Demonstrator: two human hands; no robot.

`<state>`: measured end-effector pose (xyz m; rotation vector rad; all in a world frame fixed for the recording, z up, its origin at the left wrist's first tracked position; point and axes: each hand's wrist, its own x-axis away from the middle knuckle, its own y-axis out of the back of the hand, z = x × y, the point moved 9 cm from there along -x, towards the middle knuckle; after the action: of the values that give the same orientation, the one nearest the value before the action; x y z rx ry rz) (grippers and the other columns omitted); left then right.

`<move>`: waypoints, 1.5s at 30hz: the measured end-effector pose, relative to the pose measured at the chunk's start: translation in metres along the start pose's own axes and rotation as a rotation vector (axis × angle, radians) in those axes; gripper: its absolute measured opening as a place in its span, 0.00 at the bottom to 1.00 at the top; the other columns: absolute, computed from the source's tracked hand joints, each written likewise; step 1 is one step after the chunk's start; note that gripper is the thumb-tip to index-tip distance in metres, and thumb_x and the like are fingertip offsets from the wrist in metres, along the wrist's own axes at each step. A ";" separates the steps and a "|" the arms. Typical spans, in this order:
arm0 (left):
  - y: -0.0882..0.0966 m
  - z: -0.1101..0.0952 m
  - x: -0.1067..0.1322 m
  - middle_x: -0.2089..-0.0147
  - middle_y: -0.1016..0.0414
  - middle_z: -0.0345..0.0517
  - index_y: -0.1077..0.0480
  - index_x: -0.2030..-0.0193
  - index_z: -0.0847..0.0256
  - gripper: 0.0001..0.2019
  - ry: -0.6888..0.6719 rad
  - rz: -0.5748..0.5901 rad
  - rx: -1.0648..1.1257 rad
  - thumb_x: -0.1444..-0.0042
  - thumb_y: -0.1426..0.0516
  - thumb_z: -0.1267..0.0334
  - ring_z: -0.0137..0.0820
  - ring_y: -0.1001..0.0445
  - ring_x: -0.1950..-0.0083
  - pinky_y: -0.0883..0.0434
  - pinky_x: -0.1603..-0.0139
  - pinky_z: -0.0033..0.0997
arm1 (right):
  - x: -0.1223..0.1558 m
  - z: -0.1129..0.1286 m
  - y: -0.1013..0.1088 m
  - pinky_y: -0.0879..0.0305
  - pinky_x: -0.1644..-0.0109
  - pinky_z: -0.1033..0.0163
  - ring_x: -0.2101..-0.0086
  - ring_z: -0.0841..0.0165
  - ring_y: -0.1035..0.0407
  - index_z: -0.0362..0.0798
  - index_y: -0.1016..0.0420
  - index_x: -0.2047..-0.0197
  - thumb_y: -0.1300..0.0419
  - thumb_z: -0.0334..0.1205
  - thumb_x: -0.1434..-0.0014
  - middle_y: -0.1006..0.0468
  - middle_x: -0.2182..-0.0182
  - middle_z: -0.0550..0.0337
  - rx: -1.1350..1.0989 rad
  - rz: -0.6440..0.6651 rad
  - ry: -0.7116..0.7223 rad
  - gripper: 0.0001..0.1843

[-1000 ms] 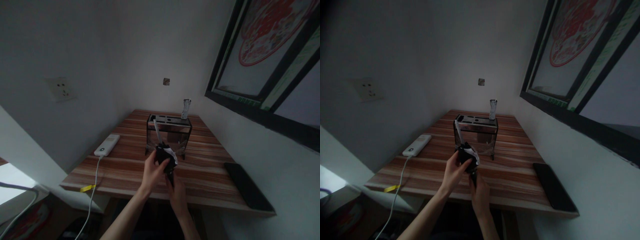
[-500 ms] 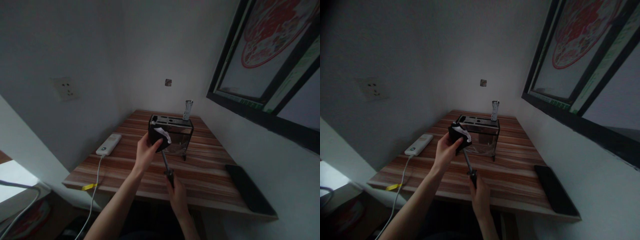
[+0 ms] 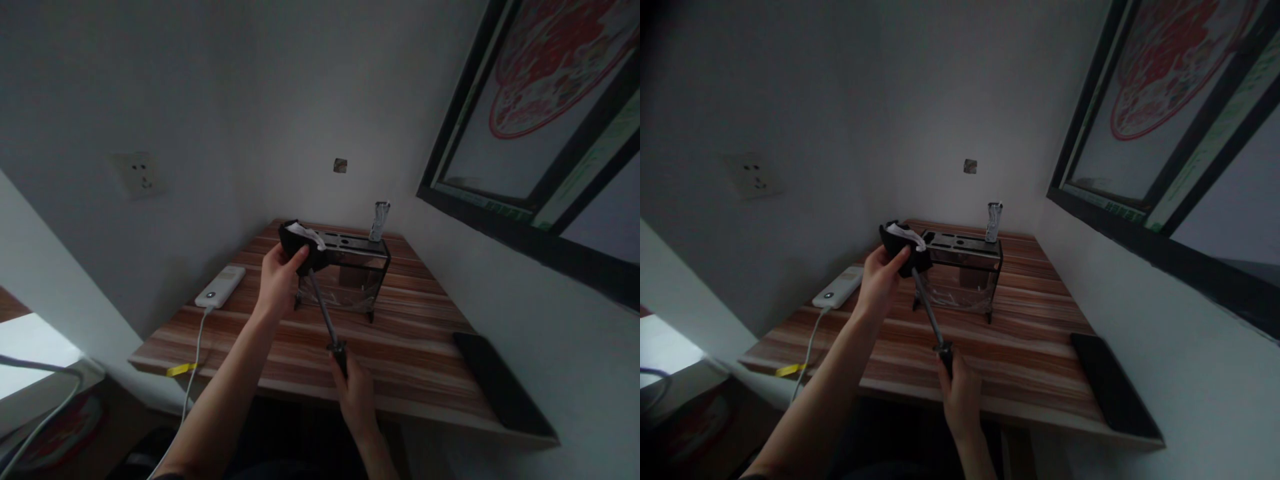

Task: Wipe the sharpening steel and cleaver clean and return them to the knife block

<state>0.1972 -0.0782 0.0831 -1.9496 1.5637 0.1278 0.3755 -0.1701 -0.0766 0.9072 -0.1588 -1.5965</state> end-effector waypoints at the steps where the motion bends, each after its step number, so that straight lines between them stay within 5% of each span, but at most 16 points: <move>1: -0.001 0.000 -0.001 0.66 0.23 0.44 0.26 0.65 0.65 0.15 -0.005 0.004 0.013 0.57 0.35 0.59 0.28 0.26 0.64 0.31 0.61 0.24 | 0.000 0.000 0.000 0.30 0.61 0.62 0.65 0.60 0.24 0.44 0.27 0.55 0.55 0.49 0.35 0.20 0.67 0.50 0.008 -0.001 0.001 0.22; 22: -0.011 -0.011 0.010 0.65 0.22 0.45 0.26 0.64 0.65 0.15 -0.062 0.047 -0.136 0.54 0.37 0.56 0.30 0.26 0.63 0.31 0.63 0.25 | 0.001 -0.005 0.001 0.31 0.64 0.62 0.65 0.60 0.23 0.43 0.27 0.57 0.56 0.51 0.35 0.19 0.66 0.48 0.039 -0.068 0.020 0.23; 33: -0.031 0.021 0.044 0.62 0.22 0.48 0.27 0.61 0.66 0.17 0.064 0.154 -0.230 0.54 0.38 0.57 0.34 0.25 0.61 0.30 0.60 0.28 | 0.001 -0.010 0.006 0.30 0.64 0.61 0.65 0.59 0.23 0.42 0.27 0.57 0.55 0.52 0.36 0.19 0.66 0.48 0.009 -0.101 -0.046 0.24; 45: -0.023 0.048 0.065 0.60 0.23 0.51 0.29 0.58 0.66 0.18 0.184 0.204 -0.281 0.54 0.38 0.58 0.36 0.25 0.59 0.30 0.61 0.28 | 0.001 -0.007 0.006 0.31 0.65 0.63 0.65 0.60 0.23 0.43 0.28 0.56 0.55 0.49 0.36 0.19 0.65 0.48 0.007 -0.090 -0.043 0.22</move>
<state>0.2518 -0.1059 0.0252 -2.0548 1.9547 0.2725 0.3843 -0.1698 -0.0779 0.8966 -0.1560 -1.7010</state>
